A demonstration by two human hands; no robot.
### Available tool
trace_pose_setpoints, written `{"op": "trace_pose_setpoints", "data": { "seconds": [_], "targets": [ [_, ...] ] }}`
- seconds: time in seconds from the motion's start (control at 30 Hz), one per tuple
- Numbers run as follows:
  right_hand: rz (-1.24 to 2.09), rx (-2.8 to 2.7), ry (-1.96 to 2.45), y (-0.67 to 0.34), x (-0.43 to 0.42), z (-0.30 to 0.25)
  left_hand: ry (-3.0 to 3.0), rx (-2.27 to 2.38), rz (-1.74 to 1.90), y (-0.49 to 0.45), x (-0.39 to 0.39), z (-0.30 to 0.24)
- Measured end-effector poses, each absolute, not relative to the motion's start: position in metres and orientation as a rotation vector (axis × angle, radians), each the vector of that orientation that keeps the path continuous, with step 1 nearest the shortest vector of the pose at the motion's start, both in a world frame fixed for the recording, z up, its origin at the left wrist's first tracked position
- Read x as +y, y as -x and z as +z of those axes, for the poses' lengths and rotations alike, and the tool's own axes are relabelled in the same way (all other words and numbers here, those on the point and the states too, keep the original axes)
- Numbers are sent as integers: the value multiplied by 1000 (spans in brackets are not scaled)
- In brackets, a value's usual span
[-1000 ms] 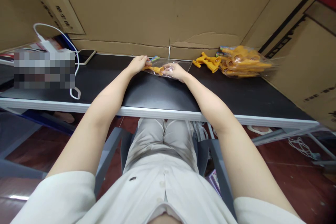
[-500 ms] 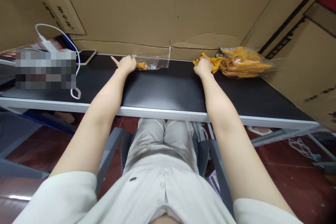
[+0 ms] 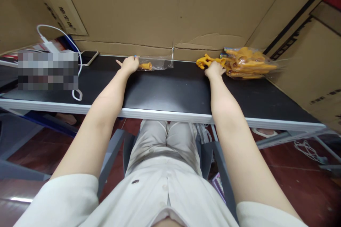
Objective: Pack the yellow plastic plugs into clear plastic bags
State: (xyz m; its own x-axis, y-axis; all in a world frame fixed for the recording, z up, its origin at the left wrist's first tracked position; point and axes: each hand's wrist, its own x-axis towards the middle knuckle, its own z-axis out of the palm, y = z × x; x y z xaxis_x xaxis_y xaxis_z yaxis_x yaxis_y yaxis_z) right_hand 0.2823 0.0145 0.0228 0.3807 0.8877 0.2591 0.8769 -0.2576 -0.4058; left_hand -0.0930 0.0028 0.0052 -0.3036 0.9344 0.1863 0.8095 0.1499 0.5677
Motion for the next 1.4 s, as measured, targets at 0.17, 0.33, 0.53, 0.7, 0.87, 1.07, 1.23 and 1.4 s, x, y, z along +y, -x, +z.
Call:
{"op": "trace_pose_setpoints", "data": {
  "seconds": [0.17, 0.33, 0.53, 0.7, 0.87, 1.07, 1.23, 1.4],
  "targets": [
    [59, -1776, 1933, -264, 16, 30, -1757, 2171, 874, 90, 4, 7],
    [185, -1989, 1674, -246, 26, 21, -1803, 2121, 881, 85, 4, 9],
    [302, -2044, 1517, -234, 27, 20, -1944, 1983, 968, 82, 6, 4],
    [335, -2058, 1478, -221, 17, 22, -1973, 1887, 818, 77, 3, 7],
    [635, -1962, 1348, -214, 19, 12, -1960, 1830, 854, 74, 1, 9],
    [309, -2082, 1534, -221, 17, 19, -1931, 1818, 884, 74, 1, 8],
    [73, -2327, 1844, -219, 1, 36, -1930, 1805, 877, 68, -8, 14],
    [96, -2320, 1799, -209, -14, 39, -1905, 1818, 870, 57, -21, 23]
  ]
}}
